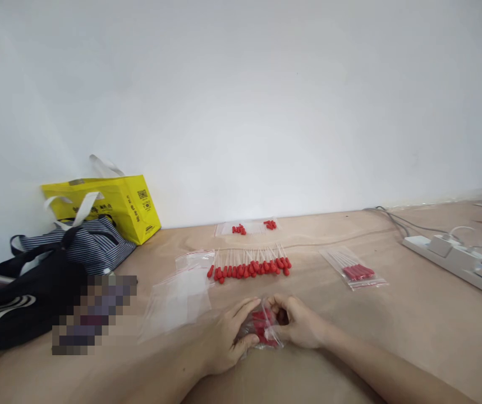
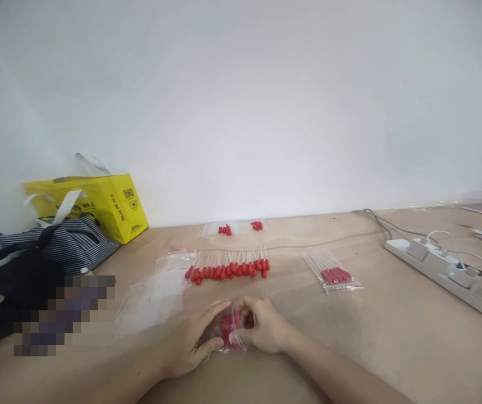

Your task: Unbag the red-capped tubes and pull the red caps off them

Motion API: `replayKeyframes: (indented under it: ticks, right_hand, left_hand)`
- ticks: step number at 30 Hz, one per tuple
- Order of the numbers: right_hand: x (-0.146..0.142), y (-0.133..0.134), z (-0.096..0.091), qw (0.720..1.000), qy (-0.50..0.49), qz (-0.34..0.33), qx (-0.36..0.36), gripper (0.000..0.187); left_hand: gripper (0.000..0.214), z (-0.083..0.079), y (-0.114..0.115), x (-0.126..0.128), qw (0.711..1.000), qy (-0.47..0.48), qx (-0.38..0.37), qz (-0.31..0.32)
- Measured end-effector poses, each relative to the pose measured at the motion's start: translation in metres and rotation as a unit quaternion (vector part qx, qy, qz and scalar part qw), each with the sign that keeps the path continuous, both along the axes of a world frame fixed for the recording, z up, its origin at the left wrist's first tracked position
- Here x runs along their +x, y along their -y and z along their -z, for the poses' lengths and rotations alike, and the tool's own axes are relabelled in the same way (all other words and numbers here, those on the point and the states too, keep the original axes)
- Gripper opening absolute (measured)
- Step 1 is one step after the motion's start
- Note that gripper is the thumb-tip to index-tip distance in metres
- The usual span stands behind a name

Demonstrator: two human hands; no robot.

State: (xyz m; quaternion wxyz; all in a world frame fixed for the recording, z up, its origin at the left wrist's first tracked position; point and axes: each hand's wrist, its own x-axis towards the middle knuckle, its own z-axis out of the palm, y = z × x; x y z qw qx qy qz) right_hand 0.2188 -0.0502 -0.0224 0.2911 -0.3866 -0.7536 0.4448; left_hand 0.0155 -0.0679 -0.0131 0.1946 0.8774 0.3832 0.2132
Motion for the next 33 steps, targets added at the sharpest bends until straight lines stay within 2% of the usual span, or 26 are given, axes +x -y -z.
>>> replayKeyframes:
  ticks: [4,9,15,21,29,33]
  right_hand:
    - [-0.003,0.0,0.001,1.0,0.001,0.002,0.017,0.013]
    - [0.003,-0.003,-0.001,0.999,-0.025,-0.008,0.04,0.011]
    - [0.005,-0.003,-0.005,0.999,-0.026,-0.022,0.007,0.025]
    - [0.006,-0.005,-0.005,1.0,-0.023,0.004,0.003,0.01]
    - [0.046,-0.027,-0.008,0.979,-0.146,0.032,-0.136,0.027]
    - [0.077,-0.04,-0.017,0.971,-0.184,0.063,-0.139,0.027]
  left_hand:
    - [0.051,0.003,-0.001,0.0,1.0,0.007,0.004,-0.005]
    - [0.049,-0.006,0.0,0.0,1.0,-0.01,-0.014,0.004]
    - [0.05,-0.005,-0.002,-0.001,1.0,-0.013,-0.02,0.008]
    - [0.048,-0.005,-0.003,-0.003,1.0,-0.011,-0.025,0.011]
    - [0.045,-0.014,0.0,-0.004,0.999,-0.027,-0.033,0.007]
    - [0.044,-0.017,0.001,-0.005,0.999,-0.017,-0.032,0.001]
